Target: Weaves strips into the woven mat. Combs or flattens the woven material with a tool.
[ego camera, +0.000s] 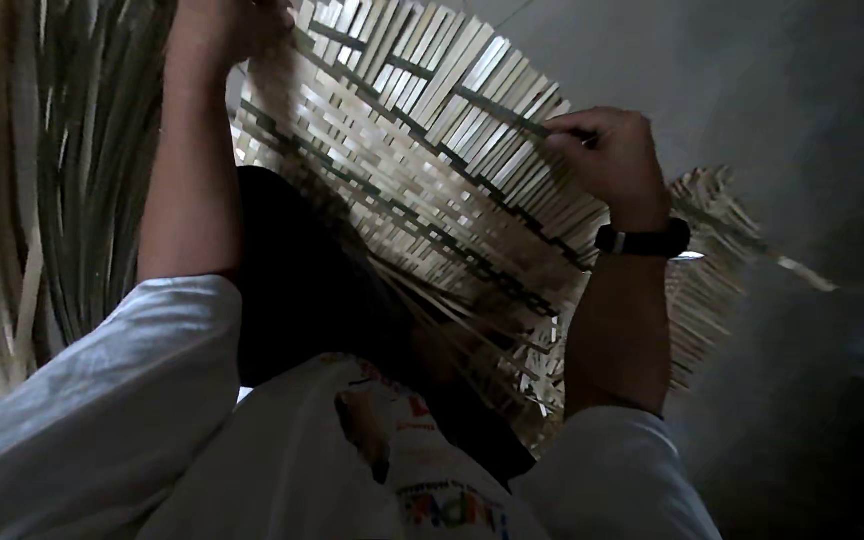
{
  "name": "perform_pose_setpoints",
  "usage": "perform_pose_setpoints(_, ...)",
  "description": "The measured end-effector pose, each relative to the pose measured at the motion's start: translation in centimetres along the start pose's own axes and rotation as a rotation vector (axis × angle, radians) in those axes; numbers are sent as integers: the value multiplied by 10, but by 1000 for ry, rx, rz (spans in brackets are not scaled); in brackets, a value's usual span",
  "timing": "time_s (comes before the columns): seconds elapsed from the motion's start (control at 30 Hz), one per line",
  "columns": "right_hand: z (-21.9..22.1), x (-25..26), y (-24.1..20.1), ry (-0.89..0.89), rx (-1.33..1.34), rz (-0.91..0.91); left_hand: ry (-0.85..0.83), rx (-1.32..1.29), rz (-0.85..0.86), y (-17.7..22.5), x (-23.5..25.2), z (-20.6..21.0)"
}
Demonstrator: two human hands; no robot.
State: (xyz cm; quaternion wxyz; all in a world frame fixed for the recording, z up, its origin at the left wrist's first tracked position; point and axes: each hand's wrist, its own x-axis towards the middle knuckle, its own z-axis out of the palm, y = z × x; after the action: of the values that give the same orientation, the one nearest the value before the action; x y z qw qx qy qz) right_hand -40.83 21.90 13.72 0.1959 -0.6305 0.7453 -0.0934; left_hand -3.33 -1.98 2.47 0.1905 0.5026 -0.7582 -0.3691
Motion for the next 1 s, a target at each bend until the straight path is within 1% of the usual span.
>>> perform_pose_setpoints(0.07,5,10,-7,2,7,-27,27,39,23,30,-17,2)
perform_pose_setpoints(0.1,9,16,-12,1,20,-42,13,63,65,43,-25,6)
perform_pose_setpoints(0.13,15,24,-18,0,33,-61,-19,92,137,53,-31,11)
perform_pose_setpoints(0.2,27,41,-27,-7,64,-96,-135,175,298,66,-35,24)
perform_pose_setpoints(0.27,38,57,-37,-15,73,-103,-247,287,342,69,-32,38)
perform_pose_setpoints(0.33,47,70,-42,-9,66,-94,-293,382,347,67,-26,46)
perform_pose_setpoints(0.43,57,79,-48,-18,19,-19,-323,444,312,70,-21,51)
perform_pose_setpoints(0.5,64,77,-56,-26,-17,38,-342,439,289,73,-22,53)
perform_pose_setpoints(0.67,84,62,-71,-96,-54,113,-417,510,265,74,-18,59)
perform_pose_setpoints(0.77,94,59,-84,-168,-173,155,-449,557,281,73,-19,62)
perform_pose_setpoints(0.87,84,63,-98,-232,-297,133,-429,537,308,70,-20,64)
perform_pose_setpoints(1.0,75,66,-104,-257,-296,124,-452,544,280,76,-23,62)
